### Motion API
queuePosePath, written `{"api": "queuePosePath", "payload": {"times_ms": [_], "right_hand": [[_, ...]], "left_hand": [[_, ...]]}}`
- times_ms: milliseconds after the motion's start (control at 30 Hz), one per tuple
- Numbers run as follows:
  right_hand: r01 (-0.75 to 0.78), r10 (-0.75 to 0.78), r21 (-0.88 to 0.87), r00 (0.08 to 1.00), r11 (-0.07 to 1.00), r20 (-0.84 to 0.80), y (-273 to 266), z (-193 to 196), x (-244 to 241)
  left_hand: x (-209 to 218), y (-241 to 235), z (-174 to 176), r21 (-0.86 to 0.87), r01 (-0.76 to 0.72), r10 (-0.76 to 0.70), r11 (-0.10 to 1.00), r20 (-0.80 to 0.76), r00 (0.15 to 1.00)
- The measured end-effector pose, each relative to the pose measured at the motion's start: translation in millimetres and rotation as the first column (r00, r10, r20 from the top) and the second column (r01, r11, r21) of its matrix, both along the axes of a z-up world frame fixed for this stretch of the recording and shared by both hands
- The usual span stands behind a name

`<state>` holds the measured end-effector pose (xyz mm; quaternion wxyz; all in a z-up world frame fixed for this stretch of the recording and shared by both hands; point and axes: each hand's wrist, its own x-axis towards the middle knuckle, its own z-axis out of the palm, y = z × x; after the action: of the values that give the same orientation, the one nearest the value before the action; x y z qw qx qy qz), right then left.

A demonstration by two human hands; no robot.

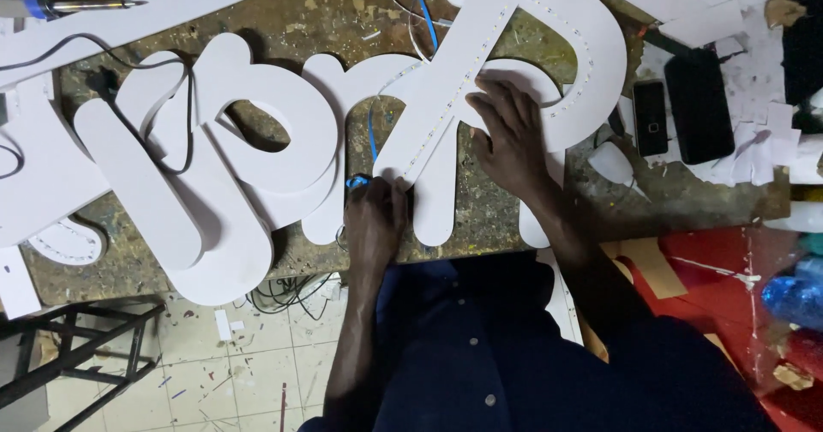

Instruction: Attaching a flexible LED strip to a white sign letter by peeling the adhesive backing and pressing it onto the surface.

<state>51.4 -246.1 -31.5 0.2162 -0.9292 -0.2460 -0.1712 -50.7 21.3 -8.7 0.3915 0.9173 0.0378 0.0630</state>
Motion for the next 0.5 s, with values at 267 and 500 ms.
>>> {"api": "queuePosePath", "payload": {"times_ms": [267,500], "right_hand": [[-0.041,0.051,-0.173,0.997,0.984,0.052,10.2,18.9,0.8],[-0.113,0.136,-0.187,0.984,0.976,0.115,4.3,2.6,3.3]], "left_hand": [[-2.1,-4.2,-3.0,-0.051,-0.029,0.030,0.998,0.013,0.999],[-5.7,-2.0,-3.3,0.183,-0.066,0.047,0.981,0.108,0.993]]}}
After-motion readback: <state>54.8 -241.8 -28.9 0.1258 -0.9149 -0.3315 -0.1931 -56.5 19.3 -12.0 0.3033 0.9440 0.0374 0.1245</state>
